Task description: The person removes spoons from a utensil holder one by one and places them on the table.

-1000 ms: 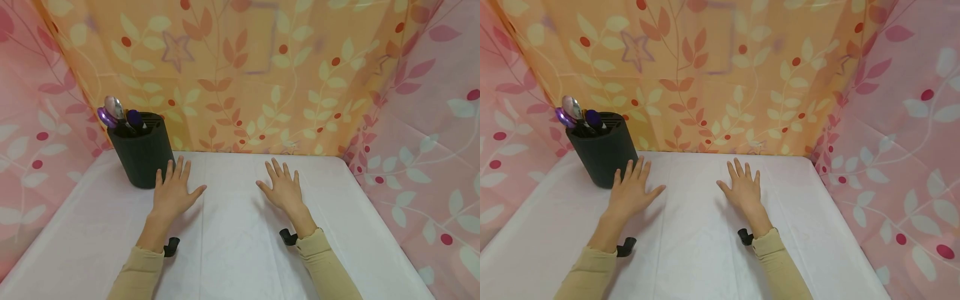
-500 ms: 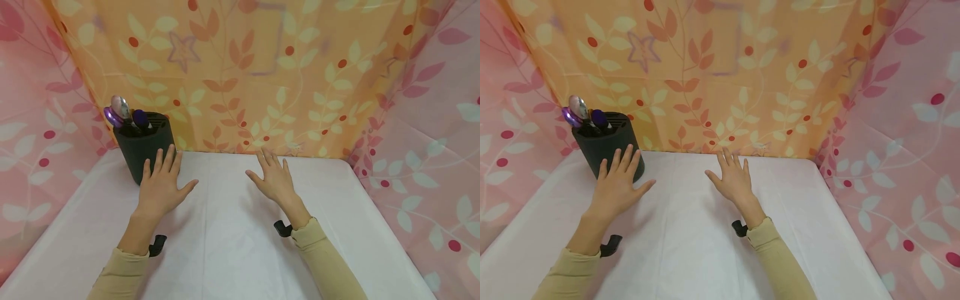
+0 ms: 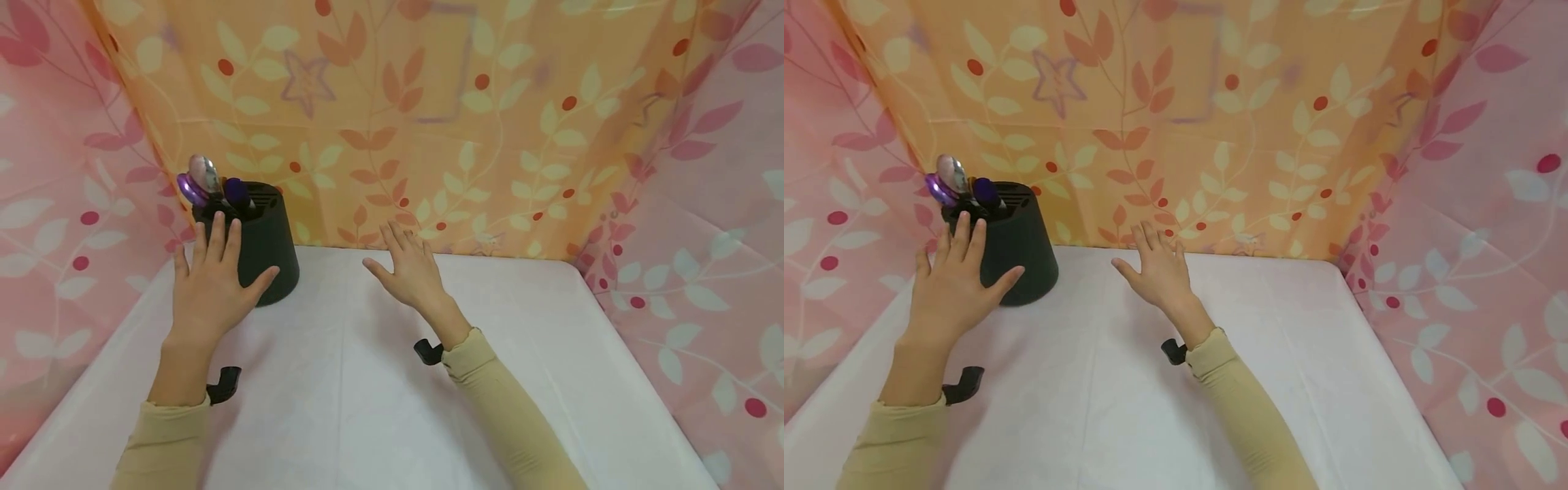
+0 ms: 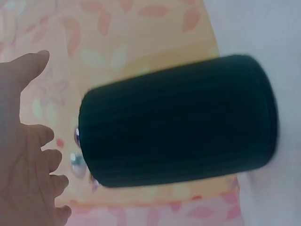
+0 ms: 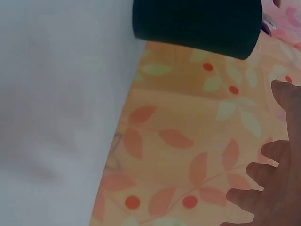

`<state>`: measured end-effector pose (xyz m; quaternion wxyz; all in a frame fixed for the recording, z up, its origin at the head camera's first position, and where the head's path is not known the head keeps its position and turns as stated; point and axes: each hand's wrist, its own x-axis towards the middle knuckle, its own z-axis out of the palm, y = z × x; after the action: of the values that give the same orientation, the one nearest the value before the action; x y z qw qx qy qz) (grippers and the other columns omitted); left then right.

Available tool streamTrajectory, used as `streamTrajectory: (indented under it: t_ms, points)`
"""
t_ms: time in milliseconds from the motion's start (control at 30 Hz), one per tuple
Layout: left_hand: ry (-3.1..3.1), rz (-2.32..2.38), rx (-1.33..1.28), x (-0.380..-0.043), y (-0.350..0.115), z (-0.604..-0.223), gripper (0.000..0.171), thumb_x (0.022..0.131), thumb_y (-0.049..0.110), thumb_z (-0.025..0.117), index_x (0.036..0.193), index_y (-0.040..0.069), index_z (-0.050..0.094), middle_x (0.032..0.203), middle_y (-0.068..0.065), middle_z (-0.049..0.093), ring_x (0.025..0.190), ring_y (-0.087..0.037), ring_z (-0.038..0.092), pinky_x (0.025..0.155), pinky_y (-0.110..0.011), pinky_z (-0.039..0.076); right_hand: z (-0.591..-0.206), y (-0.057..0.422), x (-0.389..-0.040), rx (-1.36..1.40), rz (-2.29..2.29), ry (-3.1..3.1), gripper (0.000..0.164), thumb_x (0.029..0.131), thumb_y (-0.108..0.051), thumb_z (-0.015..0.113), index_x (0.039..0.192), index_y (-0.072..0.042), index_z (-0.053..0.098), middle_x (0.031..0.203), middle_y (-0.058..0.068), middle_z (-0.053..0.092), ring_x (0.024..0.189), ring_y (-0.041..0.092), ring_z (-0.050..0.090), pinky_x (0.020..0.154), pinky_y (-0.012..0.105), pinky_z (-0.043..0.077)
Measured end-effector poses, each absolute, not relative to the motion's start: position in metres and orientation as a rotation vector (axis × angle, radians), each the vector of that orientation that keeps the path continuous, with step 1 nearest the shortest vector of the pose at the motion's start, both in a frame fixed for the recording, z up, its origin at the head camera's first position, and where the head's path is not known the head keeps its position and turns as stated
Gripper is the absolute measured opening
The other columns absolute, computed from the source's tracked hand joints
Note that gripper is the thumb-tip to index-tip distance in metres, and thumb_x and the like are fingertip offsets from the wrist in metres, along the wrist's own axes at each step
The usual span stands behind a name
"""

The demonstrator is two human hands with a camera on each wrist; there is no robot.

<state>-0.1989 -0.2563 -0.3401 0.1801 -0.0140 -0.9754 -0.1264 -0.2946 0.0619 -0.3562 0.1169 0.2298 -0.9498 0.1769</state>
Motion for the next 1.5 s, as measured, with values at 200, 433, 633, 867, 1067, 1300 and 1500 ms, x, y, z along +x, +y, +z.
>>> streamTrajectory:
  t_ms: [200,433,633,867,1067,1300,1500]
  points:
    - [-2.76,-0.456,0.024,-0.205,-0.282,-0.339,0.103,0.099,0.076,0.038,0.167,0.011,-0.005,0.172,-0.009,-0.02,0.157,-0.043,-0.015,0.118,-0.073,-0.012,-0.354,0.03,-0.305,0.7,0.541,-2.794,0.084,0.104,-0.066,0.045,0.168,-0.021,0.017,0.174,0.002,0.019,0.157,0.031,0.024,0.126,0.062,0.014]
    - [-2.778,-0.463,0.084,-0.218,-0.306,-0.339,0.107,0.098,0.078,0.035,0.165,0.006,-0.008,0.171,-0.018,-0.017,0.155,-0.053,-0.009,0.118,-0.075,-0.01,-0.353,-0.007,-0.316,0.739,0.585,-2.784,0.084,0.103,-0.066,0.048,0.168,-0.02,0.02,0.173,0.0,0.02,0.157,0.024,0.024,0.127,0.059,0.013]
    - [-2.8,-0.493,0.108,-0.234,-0.326,-0.34,0.108,0.097,0.079,0.033,0.163,0.006,-0.013,0.169,-0.02,-0.018,0.154,-0.05,-0.018,0.117,-0.073,-0.015,-0.35,-0.04,-0.32,0.778,0.668,-2.782,0.086,0.102,-0.068,0.045,0.169,-0.023,0.015,0.174,-0.002,0.019,0.158,0.023,0.024,0.127,0.059,0.016]
    - [-2.823,-0.529,0.096,-0.248,-0.34,-0.341,0.111,0.097,0.079,0.036,0.162,0.006,-0.016,0.168,-0.022,-0.021,0.153,-0.051,-0.019,0.116,-0.073,-0.016,-0.347,-0.069,-0.326,0.83,0.748,-2.756,0.087,0.103,-0.069,0.042,0.169,-0.021,0.013,0.174,-0.001,0.019,0.157,0.021,0.026,0.126,0.057,0.021]
    - [-2.834,-0.55,0.065,-0.256,-0.349,-0.34,0.11,0.097,0.078,0.039,0.162,0.009,-0.017,0.168,-0.022,-0.02,0.152,-0.053,-0.017,0.116,-0.076,-0.012,-0.34,-0.088,-0.33,0.819,0.763,-2.8,0.087,0.102,-0.07,0.042,0.169,-0.023,0.011,0.173,-0.002,0.022,0.154,0.02,0.032,0.126,0.052,0.024]
    - [-2.835,-0.543,0.045,-0.263,-0.357,-0.34,0.11,0.097,0.077,0.04,0.163,0.009,-0.015,0.169,-0.019,-0.02,0.153,-0.052,-0.016,0.117,-0.075,-0.01,-0.333,-0.11,-0.333,0.845,0.644,-2.83,0.087,0.103,-0.07,0.039,0.169,-0.023,0.007,0.173,-0.003,0.019,0.154,0.02,0.031,0.126,0.049,0.026]
    - [-2.817,-0.584,0.014,-0.267,-0.36,-0.344,0.108,0.098,0.075,0.044,0.164,0.014,-0.015,0.171,-0.016,-0.017,0.154,-0.053,-0.012,0.117,-0.075,-0.009,-0.339,-0.119,-0.337,0.85,0.609,-2.848,0.086,0.103,-0.07,0.036,0.169,-0.026,0.002,0.174,-0.002,0.016,0.152,0.024,0.038,0.128,0.049,0.02]
